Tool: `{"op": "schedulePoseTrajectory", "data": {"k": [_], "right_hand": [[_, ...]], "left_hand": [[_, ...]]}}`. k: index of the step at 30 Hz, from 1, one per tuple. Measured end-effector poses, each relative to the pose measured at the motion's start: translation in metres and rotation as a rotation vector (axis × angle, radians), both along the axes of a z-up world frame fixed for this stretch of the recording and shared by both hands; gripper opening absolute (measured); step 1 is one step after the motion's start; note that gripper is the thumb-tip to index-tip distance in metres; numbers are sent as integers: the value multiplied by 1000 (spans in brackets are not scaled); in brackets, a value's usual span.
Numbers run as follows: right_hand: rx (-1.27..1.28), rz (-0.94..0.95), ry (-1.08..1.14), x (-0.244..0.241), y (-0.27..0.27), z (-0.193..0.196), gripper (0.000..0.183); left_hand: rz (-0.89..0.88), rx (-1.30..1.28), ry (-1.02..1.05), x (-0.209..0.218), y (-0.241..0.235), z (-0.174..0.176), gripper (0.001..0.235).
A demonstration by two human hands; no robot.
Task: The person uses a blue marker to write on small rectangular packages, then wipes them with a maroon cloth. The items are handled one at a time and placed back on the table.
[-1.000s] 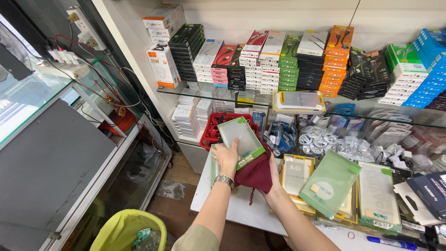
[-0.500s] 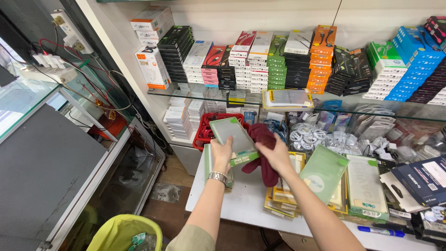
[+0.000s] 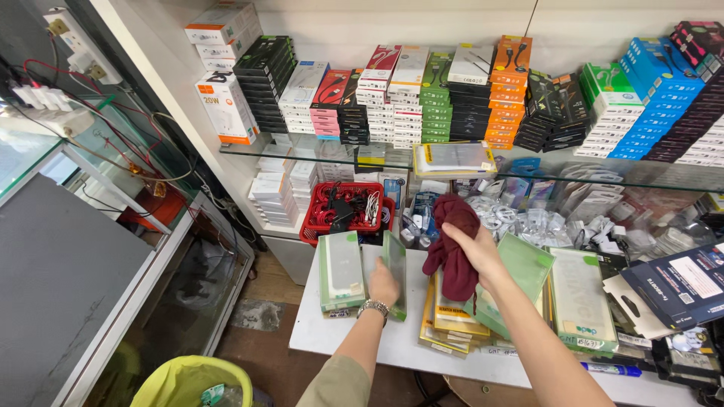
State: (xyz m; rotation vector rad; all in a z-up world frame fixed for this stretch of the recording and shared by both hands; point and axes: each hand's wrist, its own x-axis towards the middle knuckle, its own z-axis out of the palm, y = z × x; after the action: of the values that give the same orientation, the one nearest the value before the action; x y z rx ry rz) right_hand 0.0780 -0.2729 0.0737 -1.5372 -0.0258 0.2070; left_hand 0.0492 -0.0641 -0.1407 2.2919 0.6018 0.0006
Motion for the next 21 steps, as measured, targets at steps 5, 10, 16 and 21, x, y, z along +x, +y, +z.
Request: {"op": "schedulePoseTrajectory", "data": {"k": [5, 10, 16, 21], "right_hand": [[-21, 37, 64, 1, -2, -6, 61], [55, 32, 107, 12, 4, -8, 54], [201, 47, 143, 18, 37, -10, 51], [214, 87, 214, 7, 72, -18, 54]], "left_hand": [[34, -104, -39, -3, -14, -14, 87], [-41, 85, -394, -18, 11, 41, 75], [338, 314, -61, -42, 74, 110, 118], [198, 235, 303, -59, 78, 120, 152]]}}
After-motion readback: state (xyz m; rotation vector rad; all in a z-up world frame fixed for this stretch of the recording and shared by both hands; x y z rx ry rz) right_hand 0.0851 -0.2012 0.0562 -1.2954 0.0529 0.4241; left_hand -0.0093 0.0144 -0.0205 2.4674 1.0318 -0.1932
